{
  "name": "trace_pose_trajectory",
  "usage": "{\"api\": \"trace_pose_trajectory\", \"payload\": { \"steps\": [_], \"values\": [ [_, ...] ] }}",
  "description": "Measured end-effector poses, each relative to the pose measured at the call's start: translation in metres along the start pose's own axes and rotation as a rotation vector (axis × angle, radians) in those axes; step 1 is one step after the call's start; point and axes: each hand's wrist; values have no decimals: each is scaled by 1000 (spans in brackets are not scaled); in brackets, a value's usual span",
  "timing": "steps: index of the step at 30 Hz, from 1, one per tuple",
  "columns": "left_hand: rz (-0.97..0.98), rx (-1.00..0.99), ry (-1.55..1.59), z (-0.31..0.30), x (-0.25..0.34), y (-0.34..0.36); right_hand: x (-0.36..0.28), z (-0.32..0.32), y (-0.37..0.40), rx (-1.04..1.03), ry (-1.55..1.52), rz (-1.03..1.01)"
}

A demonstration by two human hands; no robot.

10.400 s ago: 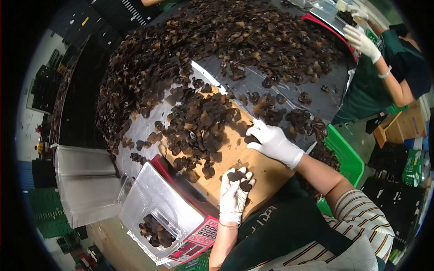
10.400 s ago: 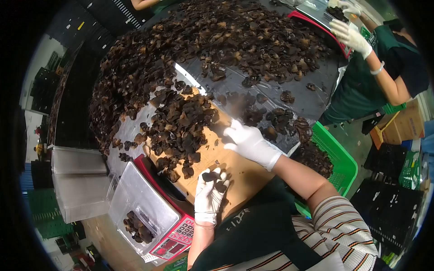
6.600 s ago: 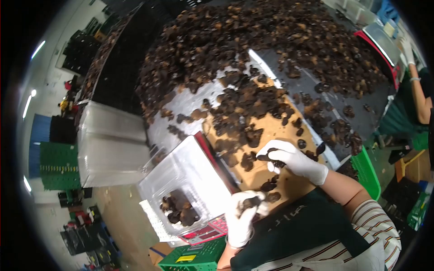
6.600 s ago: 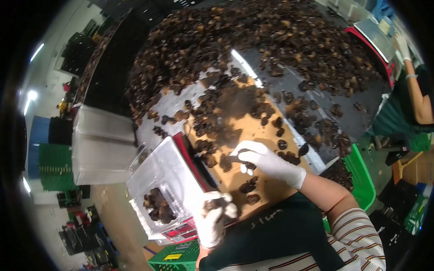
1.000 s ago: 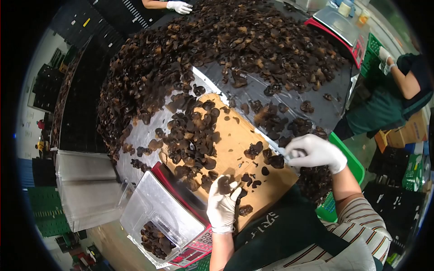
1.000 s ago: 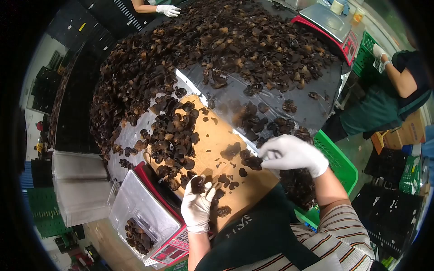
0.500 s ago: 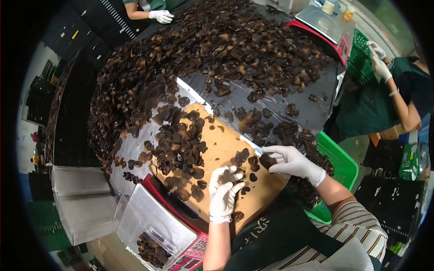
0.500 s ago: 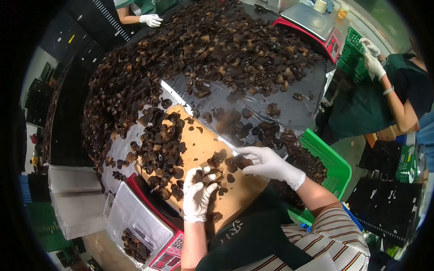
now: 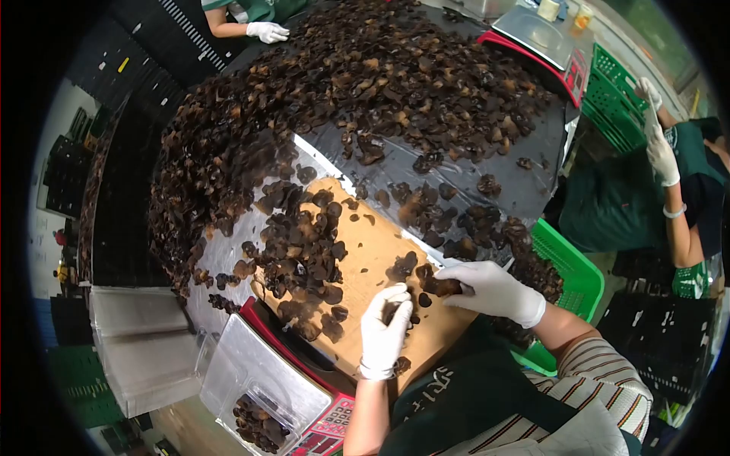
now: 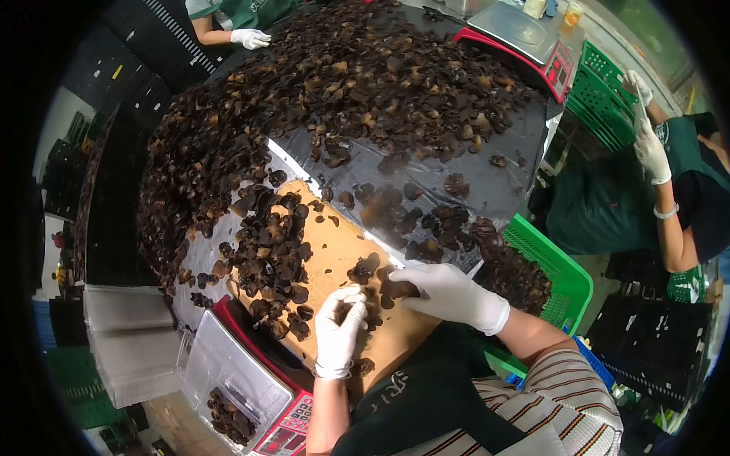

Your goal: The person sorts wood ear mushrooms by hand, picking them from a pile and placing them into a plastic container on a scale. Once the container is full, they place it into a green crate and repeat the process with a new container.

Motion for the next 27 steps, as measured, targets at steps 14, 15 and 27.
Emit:
{"api": "trace_pose_trajectory", "payload": {
  "steps": [14, 15, 27],
  "values": [
    [81, 225, -726, -19, -8, 94, 26, -7, -5, 106, -845, 172],
    [145, 240, -818, -18, -16, 97, 25, -2, -8, 109, -933, 183],
    [132, 300, -1086, -12, -31, 74, -14, 62, -31, -169, -154, -41]
  ]
}}
Point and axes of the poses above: each hand's wrist, its own y-axis away from the middle knuckle, its own z-axis out of the palm, x = y × z, and after that the axes turned 8 degrees about -x, right-handed
